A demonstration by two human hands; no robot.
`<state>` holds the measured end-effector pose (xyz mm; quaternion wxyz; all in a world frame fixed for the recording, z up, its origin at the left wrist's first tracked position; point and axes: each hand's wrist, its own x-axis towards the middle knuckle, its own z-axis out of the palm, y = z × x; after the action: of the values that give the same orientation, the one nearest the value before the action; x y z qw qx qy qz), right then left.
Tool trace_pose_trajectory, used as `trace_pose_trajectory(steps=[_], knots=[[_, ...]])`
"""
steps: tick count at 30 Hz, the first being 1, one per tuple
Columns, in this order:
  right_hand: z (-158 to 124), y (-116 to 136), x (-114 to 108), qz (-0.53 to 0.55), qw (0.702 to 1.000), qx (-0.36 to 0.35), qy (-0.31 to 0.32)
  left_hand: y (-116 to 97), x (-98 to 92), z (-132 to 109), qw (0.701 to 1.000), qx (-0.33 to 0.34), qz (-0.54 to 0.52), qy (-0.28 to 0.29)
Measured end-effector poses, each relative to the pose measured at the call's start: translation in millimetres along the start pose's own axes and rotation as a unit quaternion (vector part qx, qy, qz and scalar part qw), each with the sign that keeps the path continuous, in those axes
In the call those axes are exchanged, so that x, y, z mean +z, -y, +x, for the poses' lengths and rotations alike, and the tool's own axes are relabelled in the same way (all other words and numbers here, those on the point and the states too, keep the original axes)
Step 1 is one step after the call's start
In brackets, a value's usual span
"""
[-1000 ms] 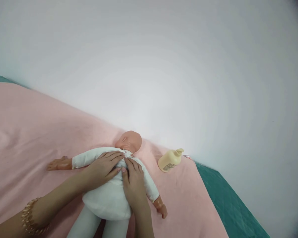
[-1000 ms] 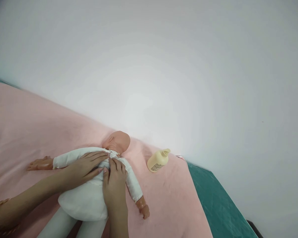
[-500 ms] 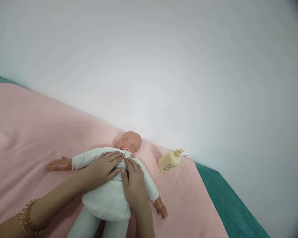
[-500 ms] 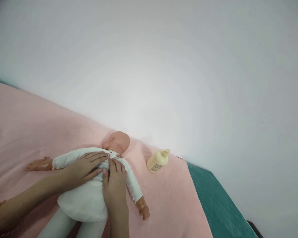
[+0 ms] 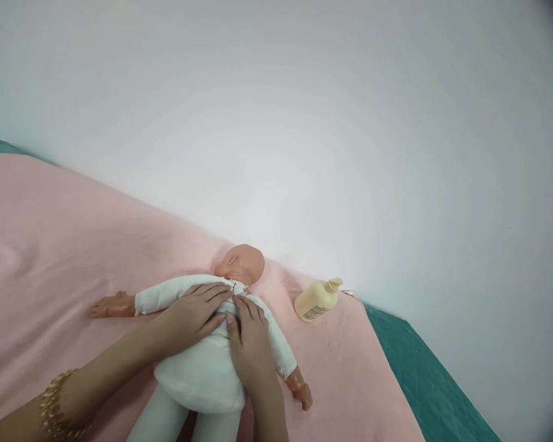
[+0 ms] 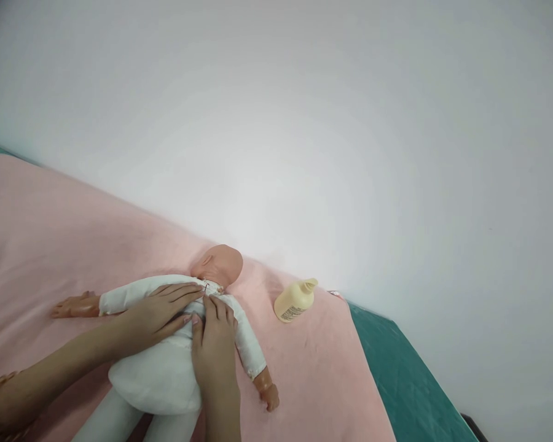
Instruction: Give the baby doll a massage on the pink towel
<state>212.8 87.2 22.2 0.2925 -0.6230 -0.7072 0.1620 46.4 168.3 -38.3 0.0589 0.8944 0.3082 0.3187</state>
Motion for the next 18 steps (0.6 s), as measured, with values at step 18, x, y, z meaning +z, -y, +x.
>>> trace_pose_trajectory(steps=[18], knots=[[0.5,2.4,-4.2,0.003,1.000,0.007,0.006,4.7,2.3,-0.5,1.000,0.009,0.005,-0.008]])
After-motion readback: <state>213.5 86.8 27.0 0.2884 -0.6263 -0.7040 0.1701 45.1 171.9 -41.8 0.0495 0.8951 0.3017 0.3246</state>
